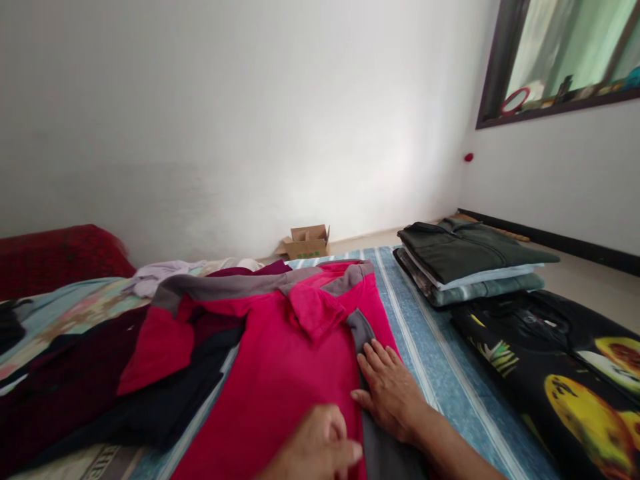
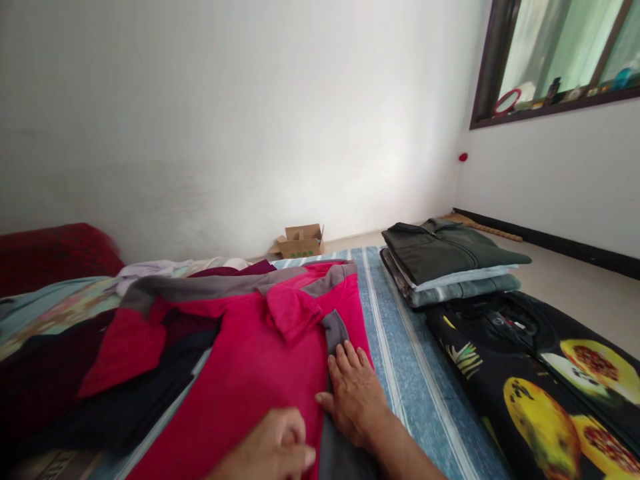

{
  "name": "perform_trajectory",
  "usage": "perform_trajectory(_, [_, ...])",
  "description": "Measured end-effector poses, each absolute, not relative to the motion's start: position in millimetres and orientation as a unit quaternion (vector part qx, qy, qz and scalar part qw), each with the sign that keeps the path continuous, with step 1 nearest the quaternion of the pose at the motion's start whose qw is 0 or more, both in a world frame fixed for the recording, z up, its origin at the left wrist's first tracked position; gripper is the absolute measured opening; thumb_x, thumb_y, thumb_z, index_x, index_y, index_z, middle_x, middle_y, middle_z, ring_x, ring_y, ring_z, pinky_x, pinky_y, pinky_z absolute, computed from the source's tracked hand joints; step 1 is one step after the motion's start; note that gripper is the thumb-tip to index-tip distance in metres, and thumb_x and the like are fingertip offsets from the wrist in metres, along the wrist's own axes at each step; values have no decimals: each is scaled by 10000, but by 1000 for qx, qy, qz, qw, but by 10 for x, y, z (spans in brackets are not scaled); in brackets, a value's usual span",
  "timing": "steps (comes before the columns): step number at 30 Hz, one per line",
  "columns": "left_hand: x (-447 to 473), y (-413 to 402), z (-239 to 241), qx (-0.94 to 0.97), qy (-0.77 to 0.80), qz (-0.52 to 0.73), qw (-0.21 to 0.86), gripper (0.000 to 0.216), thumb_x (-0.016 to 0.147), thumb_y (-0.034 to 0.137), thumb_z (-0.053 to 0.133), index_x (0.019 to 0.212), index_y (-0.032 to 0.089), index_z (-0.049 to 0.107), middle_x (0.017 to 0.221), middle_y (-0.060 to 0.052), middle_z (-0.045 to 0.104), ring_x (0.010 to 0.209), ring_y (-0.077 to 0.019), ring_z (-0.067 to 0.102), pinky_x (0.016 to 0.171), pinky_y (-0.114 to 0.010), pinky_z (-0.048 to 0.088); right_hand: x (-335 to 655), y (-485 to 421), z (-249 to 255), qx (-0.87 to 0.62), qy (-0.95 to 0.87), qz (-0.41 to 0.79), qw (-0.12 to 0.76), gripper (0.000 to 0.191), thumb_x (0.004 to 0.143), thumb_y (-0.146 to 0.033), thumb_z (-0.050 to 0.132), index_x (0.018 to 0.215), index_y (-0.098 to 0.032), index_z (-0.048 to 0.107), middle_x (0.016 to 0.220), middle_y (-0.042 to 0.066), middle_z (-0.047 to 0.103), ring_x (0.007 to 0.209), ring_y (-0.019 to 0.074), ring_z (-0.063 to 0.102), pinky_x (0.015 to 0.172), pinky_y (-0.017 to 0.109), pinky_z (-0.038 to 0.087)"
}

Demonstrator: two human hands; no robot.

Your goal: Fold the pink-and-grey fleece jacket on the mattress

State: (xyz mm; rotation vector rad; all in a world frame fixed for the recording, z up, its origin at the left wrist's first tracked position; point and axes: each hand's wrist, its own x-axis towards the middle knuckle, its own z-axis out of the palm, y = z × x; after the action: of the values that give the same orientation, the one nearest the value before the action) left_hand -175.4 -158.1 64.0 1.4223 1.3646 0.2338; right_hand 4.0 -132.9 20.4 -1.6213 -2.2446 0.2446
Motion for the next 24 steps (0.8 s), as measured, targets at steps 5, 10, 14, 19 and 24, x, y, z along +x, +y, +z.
perform_trajectory(5, [-1416, -800, 731, 494, 623, 279, 538, 330, 665, 404, 651, 810, 177, 462, 793, -53, 632, 703, -176, 630, 502, -208, 396, 22, -1332, 194, -573, -793, 80, 191, 625, 889, -564, 364, 1342, -146, 468, 1426, 132, 374, 1349, 308, 252, 1093, 490, 237])
perform_trajectory(10, [-1108, -383, 585, 437, 598, 346, 576, 207, 684, 290, 630, 734, 149, 487, 658, -27, 589, 534, -112, 533, 471, -201, 330, 10, -1311, 188, -578, -789, 95, 185, 643, 865, -567, 420, 1339, -136, 474, 1410, 141, 391, 1337, 327, 273, 1088, 504, 254])
perform_trajectory(14, [-1035, -275, 435, 470, 603, 392, 512, 242, 659, 168, 633, 869, 146, 515, 573, 54, 503, 492, -91, 454, 489, -203, 307, 0, -1309, 220, -578, -787, 120, 177, 656, 855, -553, 453, 1351, -122, 456, 1418, 150, 368, 1334, 339, 270, 1085, 517, 254])
perform_trajectory(19, [-1133, -184, 246, 628, 606, 398, 282, 511, 646, 49, 591, 1136, 121, 466, 579, 83, 464, 591, -123, 514, 602, -216, 374, 8, -1242, 420, -588, -780, 147, 153, 584, 852, -499, 481, 1307, -134, 510, 1411, 151, 393, 1325, 335, 297, 1077, 499, 267])
perform_trajectory(24, [-1209, -108, 163, 677, 615, 324, 242, 488, 693, 63, 575, 1164, 117, 459, 623, 69, 493, 634, -127, 548, 623, -218, 398, 32, -966, 578, -602, -770, 126, 171, 440, 879, -215, 381, 1290, -143, 519, 1395, 126, 432, 1321, 284, 326, 1087, 440, 252])
